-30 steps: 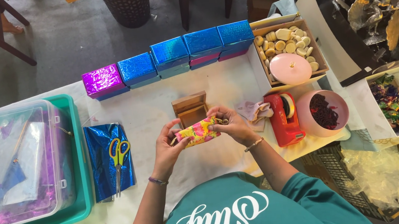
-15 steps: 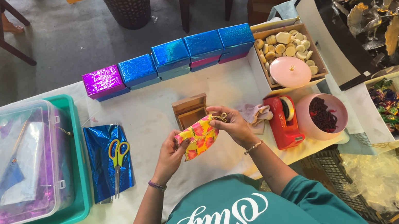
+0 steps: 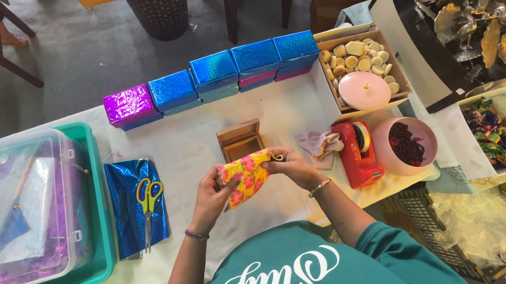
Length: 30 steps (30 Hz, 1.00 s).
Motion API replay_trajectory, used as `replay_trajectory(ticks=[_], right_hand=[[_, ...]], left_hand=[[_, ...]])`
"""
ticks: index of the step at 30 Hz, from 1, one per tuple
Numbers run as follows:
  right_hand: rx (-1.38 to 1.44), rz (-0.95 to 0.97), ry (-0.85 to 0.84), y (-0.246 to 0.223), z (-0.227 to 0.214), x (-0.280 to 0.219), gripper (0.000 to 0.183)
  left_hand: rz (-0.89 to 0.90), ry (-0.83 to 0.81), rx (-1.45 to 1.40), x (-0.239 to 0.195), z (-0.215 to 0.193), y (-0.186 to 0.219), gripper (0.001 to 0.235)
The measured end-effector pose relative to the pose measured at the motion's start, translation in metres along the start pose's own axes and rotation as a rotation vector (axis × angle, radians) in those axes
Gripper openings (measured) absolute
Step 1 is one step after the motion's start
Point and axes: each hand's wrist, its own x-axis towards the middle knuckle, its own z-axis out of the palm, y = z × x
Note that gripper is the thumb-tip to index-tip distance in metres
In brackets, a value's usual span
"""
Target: The recorder puts small items inside a wooden box and then wraps the box with blue decorative foil, securing it with tape.
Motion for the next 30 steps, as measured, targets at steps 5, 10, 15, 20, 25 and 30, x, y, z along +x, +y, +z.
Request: replay_trajectory(ticks=[5, 10, 15, 20, 25, 30], right_hand=[[-0.089, -0.068, -0.014, -0.005, -0.001, -0.002, 0.022], [-0.211, -0.077, -0.046, -0.016, 0.009, -0.005, 0.020], [0.066, -0.003, 0.007, -0.025, 0.020, -0.007, 0.017], [0.187, 0.014, 0.036, 0.000, 0.001, 0.002, 0.015], [0.199, 0.028, 0.074, 0.001, 0.001, 0.006, 0.018], [0.190, -0.061, 0.030, 0.012, -0.005, 0.008, 0.019]], left_hand=[[-0.007, -0.013, -0.023, 0.005, -0.001, -0.015, 0.022], [0.042, -0.043, -0.095, 0.011, -0.004, -0.028, 0.020], [0.027, -0.030, -0.162, 0.010, -0.002, -0.024, 0.014], [0.010, -0.036, -0.162, 0.014, -0.002, -0.021, 0.013], [-0.015, -0.103, -0.210, 0.019, -0.008, -0.026, 0.011], [-0.018, -0.172, -0.448, 0.034, -0.040, -0.087, 0.025]])
